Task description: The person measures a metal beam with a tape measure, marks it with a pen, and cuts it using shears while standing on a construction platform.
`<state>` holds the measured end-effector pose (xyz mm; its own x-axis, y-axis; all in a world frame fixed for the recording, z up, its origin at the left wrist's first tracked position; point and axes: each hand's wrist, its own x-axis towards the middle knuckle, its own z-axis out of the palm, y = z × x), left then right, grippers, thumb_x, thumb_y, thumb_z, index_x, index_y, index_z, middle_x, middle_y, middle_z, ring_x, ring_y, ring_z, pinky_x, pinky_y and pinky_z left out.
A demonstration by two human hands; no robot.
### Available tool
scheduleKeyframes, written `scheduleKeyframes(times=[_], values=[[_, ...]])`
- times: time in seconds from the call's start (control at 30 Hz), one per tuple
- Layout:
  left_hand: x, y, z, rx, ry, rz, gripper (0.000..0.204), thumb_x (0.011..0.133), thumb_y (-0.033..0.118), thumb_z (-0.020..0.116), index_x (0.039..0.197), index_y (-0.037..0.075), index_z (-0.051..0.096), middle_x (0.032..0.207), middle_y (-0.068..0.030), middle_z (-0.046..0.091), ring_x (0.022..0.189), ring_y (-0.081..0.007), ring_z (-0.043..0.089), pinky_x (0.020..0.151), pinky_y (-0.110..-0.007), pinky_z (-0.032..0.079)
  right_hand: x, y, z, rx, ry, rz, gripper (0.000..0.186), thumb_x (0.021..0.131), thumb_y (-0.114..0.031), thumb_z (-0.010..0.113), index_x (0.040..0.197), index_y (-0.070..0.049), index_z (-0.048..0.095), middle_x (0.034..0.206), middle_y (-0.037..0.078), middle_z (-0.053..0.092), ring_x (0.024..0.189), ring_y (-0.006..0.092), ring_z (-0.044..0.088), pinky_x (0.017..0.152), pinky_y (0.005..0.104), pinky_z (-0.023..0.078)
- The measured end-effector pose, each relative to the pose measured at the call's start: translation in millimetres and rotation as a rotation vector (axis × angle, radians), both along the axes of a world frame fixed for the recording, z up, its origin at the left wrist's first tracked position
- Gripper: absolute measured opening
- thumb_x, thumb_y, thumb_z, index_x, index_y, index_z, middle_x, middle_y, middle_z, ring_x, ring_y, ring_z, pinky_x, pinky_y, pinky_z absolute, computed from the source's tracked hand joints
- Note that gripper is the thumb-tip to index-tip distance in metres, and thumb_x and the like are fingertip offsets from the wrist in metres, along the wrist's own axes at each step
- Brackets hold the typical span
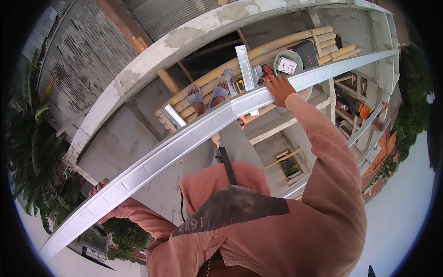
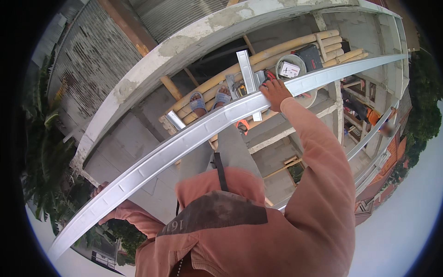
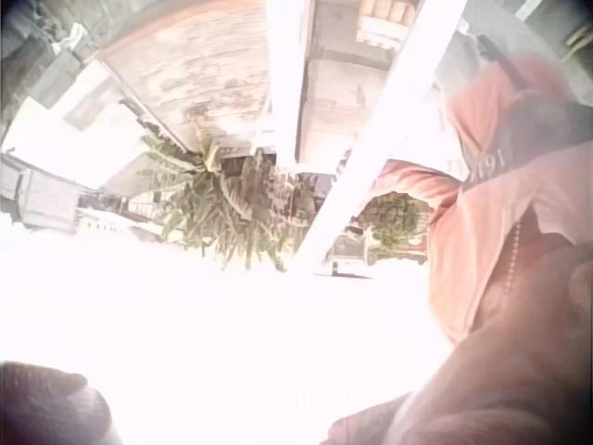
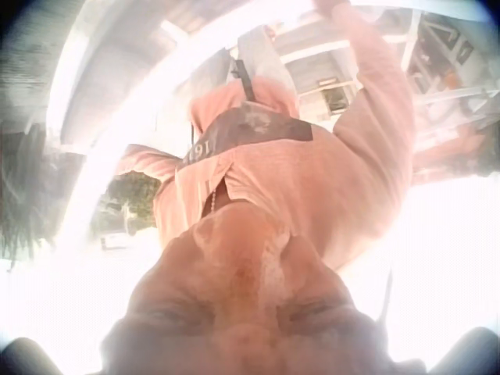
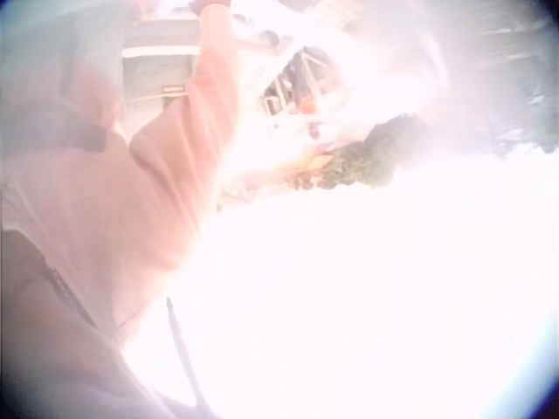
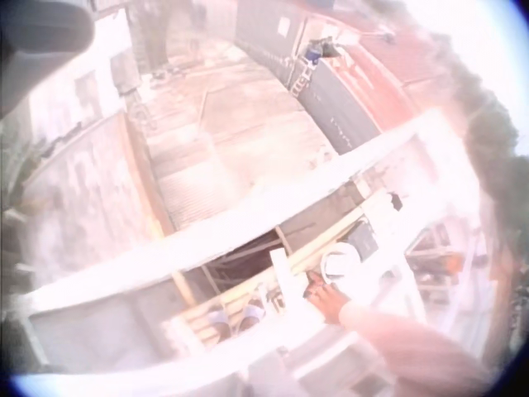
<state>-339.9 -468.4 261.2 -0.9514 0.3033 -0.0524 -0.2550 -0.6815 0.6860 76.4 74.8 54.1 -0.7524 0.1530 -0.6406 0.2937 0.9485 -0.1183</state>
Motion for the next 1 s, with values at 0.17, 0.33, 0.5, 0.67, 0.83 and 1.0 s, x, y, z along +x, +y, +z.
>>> scheduleKeyframes(times=[0.17,0.33,0.5,0.67,0.83,1.0], values=[[0.3,76.2,108.4,-0.207,0.205,-0.069,0.117,0.052,0.087,0.072,0.125,-0.002,0.049,0.117,-0.0183,0.054,0.109,-0.0356,0.054,0.104,-0.055,0.039,-36.7,-26.0,-0.7,-0.036,0.008,-0.020,0.077,0.068,-0.024,0.083,0.135,-0.015,0.047,0.125,0.014,0.052,0.119,0.0329,0.050,0.104,0.0462,0.036],[13.8,161.2,192.6,-0.671,0.490,0.189,0.113,0.057,0.072,0.082,0.134,-0.003,0.045,0.123,-0.0205,0.049,0.113,-0.0390,0.052,0.103,-0.061,0.040,-83.4,-65.0,11.8,-0.116,0.024,0.003,0.071,0.069,-0.024,0.082,0.131,-0.014,0.048,0.124,0.013,0.055,0.116,0.0328,0.053,0.102,0.0457,0.039],[19.3,244.8,224.9,-0.509,0.698,-0.035,0.097,0.059,0.040,0.074,0.140,-0.003,0.039,0.119,-0.0240,0.051,0.109,-0.0403,0.056,0.104,-0.058,0.041,-97.2,-120.1,13.8,-0.135,0.170,0.001,0.075,0.065,-0.024,0.084,0.131,-0.014,0.049,0.123,0.012,0.058,0.118,0.0334,0.056,0.100,0.0445,0.040],[59.0,330.8,231.1,-0.577,0.662,-0.087,0.092,0.063,0.030,0.074,0.141,-0.003,0.038,0.116,-0.0242,0.053,0.104,-0.0349,0.058,0.096,-0.048,0.047,-121.7,-171.8,33.6,-0.181,0.141,0.009,0.083,0.063,-0.026,0.086,0.135,-0.013,0.049,0.131,0.012,0.056,0.121,0.0337,0.055,0.101,0.0452,0.040],[70.3,381.8,216.0,-0.977,0.907,-0.567,0.083,0.067,0.022,0.077,0.135,-0.006,0.039,0.112,-0.0209,0.056,0.098,-0.0273,0.061,0.093,-0.039,0.046,-137.7,-217.0,44.3,-0.234,0.237,0.026,0.078,0.063,-0.027,0.083,0.132,-0.013,0.049,0.117,0.012,0.058,0.109,0.0320,0.058,0.095,0.0476,0.040],[117.6,432.6,148.5,-0.967,1.172,-0.578,0.085,0.063,0.023,0.079,0.132,-0.007,0.039,0.114,-0.0223,0.053,0.105,-0.0341,0.057,0.093,-0.041,0.047,-151.5,-248.4,54.0,-0.346,0.181,-0.007,0.077,0.065,-0.026,0.080,0.134,-0.012,0.048,0.126,0.014,0.058,0.119,0.0335,0.055,0.101,0.0477,0.038]])
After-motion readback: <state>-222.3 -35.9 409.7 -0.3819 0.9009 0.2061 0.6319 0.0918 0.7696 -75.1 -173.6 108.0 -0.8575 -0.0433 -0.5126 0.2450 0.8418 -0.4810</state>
